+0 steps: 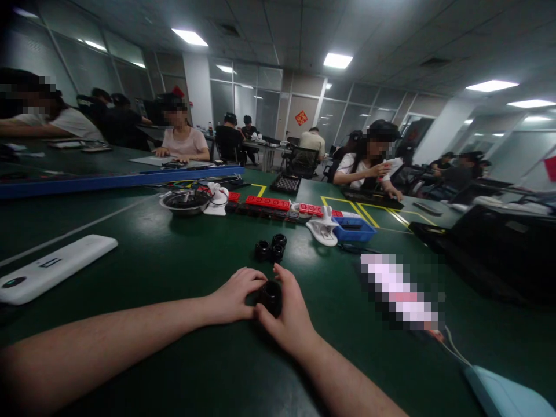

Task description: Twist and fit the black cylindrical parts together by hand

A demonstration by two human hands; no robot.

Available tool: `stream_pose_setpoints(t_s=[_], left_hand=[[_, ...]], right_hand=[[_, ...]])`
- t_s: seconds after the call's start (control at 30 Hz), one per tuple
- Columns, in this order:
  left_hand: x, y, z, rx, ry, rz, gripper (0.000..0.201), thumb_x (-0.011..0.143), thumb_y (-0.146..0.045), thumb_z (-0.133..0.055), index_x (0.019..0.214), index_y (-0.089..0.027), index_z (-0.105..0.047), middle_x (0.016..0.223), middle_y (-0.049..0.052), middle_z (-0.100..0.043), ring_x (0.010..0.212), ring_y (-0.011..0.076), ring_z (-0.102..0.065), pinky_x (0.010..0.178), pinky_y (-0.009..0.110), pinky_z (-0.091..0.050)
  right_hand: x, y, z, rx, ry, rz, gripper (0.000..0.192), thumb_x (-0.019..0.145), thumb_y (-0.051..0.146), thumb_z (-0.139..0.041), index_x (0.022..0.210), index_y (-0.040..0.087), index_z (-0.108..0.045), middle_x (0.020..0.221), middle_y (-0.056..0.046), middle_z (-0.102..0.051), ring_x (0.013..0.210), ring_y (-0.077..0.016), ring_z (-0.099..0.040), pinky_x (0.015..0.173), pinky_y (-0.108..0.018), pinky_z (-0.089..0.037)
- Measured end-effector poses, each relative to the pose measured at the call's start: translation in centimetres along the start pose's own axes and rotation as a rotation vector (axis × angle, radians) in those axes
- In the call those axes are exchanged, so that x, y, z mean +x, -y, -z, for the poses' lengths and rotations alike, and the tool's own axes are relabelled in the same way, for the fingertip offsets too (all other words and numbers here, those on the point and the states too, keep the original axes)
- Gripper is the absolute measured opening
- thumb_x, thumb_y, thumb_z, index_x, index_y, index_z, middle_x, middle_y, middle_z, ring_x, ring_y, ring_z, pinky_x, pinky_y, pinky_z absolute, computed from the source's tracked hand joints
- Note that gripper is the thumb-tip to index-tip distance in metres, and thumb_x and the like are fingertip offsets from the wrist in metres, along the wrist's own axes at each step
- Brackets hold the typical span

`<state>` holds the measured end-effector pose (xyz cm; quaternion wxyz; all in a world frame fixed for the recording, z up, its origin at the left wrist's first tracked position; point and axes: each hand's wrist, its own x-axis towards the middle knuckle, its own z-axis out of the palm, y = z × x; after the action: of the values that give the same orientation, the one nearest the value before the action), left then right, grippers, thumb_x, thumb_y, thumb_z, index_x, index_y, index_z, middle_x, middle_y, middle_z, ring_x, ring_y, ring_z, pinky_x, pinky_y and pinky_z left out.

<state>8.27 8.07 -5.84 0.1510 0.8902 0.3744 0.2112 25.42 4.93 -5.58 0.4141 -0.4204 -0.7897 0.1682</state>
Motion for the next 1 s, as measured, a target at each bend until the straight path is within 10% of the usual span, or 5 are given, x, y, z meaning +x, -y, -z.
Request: stream_pose_setpoints(t_s=[1.0], left_hand=[[0.01, -0.14, 0.29, -0.013, 0.026, 0.014, 0.038, 0.066, -0.036, -0.066, 0.099, -0.018, -0.059, 0.107, 0.007, -0.052, 0.101, 0.0266, -0.043, 0.091, 0.040, -0.033]], right_hand=[[-0.19, -0.18, 0.23, 0.052, 0.066, 0.007, 0.064, 0.070, 0.017, -0.057, 0.128, 0.020, -0.028, 0.122, -0.011, -0.046, 0.113, -0.0240, -0.045, 0.096, -0.043, -0.037]])
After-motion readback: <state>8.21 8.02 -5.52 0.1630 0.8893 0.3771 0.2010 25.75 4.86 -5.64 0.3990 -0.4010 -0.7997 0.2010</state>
